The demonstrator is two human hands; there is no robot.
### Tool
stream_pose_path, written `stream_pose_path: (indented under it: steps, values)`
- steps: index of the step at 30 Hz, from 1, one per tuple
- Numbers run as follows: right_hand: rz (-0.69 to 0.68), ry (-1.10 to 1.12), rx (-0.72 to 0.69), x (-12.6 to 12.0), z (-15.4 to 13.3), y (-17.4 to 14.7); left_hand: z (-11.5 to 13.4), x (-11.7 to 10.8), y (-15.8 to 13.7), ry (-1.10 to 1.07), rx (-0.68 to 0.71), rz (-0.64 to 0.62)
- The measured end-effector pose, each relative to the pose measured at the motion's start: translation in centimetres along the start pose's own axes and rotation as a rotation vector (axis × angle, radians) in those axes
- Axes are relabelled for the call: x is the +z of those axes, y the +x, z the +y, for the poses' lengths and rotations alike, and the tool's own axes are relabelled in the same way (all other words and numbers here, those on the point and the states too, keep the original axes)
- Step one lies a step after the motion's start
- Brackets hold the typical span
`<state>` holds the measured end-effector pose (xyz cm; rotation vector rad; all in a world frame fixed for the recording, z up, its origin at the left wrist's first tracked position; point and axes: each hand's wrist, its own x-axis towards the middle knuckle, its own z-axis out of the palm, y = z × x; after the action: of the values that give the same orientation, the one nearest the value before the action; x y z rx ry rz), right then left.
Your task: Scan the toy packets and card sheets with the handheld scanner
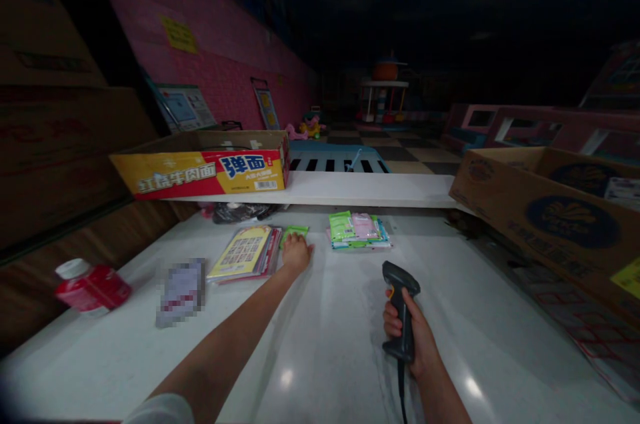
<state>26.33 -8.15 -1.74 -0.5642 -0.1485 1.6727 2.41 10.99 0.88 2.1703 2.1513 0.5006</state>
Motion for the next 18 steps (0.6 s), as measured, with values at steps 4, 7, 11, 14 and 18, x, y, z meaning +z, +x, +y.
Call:
stream_pose_path:
  steps: [4, 7, 11, 14, 18]
  values:
    - [-0.017, -0.016, 0.001, -0.4, 0.0, 0.1, -1.1, 0.3, -2.0, 0.044, 0.08, -0.048]
    - [-0.038, -0.017, 0.006, -0.7, 0.0, 0.2, -0.9, -0.6, -3.0, 0.092, 0.106, -0.031]
    - [-0.037, -0.01, -0.003, -0.8, -0.1, 0.2, -0.5, -1.8, -2.9, 0.093, -0.055, -0.035]
    - [-0.036, -0.019, -0.013, -0.8, 0.0, 0.2, -0.5, -2.2, -2.7, -0.018, -0.125, -0.062]
    - [-0.033, -0.052, -0.027, -0.5, 0.2, -0.2, -1.9, -2.5, -3.3, -0.31, -0.101, -0.038]
